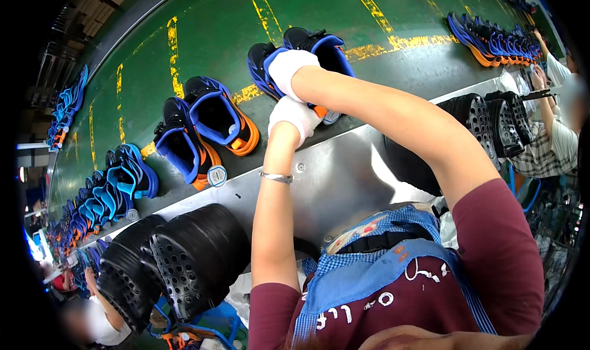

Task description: The person inserts black perforated insoles into blue and orange athletic shoes on a factory assembly line. They pick up each shoe, place the insole inside, and set the shoe back down in a row. The process is repeated continuously for multiple pairs of shoes.

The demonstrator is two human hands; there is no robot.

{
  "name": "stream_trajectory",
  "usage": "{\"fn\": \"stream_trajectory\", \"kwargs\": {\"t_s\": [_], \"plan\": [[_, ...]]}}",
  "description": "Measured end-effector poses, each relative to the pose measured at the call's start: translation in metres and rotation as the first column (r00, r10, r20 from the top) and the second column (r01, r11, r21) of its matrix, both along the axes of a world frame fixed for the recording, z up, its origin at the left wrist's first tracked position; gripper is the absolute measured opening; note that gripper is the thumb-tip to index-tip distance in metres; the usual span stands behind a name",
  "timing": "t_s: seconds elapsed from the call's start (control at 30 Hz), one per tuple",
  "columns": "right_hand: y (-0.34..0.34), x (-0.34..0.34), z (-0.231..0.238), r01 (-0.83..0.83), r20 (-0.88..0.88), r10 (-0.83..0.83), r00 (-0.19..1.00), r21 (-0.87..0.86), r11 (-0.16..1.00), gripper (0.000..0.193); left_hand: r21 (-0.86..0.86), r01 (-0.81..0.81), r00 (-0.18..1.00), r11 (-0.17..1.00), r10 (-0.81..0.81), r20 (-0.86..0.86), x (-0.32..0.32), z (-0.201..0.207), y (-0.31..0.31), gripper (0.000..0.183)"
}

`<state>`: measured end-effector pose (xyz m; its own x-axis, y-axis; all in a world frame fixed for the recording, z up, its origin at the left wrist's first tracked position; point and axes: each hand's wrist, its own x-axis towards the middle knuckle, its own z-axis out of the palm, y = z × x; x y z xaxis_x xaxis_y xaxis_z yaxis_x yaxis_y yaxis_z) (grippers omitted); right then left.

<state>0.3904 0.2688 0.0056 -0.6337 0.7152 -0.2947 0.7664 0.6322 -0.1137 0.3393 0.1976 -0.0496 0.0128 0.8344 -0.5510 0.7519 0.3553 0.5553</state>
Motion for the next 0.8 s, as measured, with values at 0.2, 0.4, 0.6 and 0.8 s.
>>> {"fn": "stream_trajectory", "kwargs": {"t_s": [0.2, 0.4, 0.6, 0.8], "plan": [[-0.004, 0.009, 0.004, 0.032, -0.047, -0.032, 0.998, -0.008, 0.999, 0.024, -0.005, -0.010, 0.996, 1.000, 0.009, -0.086, 0.006, 0.012, -0.004, 0.045], [-0.020, 0.047, 0.054, -0.153, -0.074, 0.141, 0.987, -0.203, 0.967, 0.038, 0.171, -0.047, 0.988, 0.984, 0.071, -0.137, -0.005, -0.026, -0.011, 0.045], [-0.068, 0.209, 0.149, -0.063, -0.244, 0.085, 0.966, 0.093, 0.994, 0.035, 0.137, -0.220, 0.964, 0.966, 0.195, 0.180, 0.021, 0.006, -0.020, 0.032], [-0.099, 0.424, 0.164, 0.488, -0.485, -0.288, 0.825, 0.357, 0.796, 0.032, 0.145, -0.293, 0.935, 0.945, 0.252, 0.248, -0.004, -0.001, -0.026, 0.029]]}}
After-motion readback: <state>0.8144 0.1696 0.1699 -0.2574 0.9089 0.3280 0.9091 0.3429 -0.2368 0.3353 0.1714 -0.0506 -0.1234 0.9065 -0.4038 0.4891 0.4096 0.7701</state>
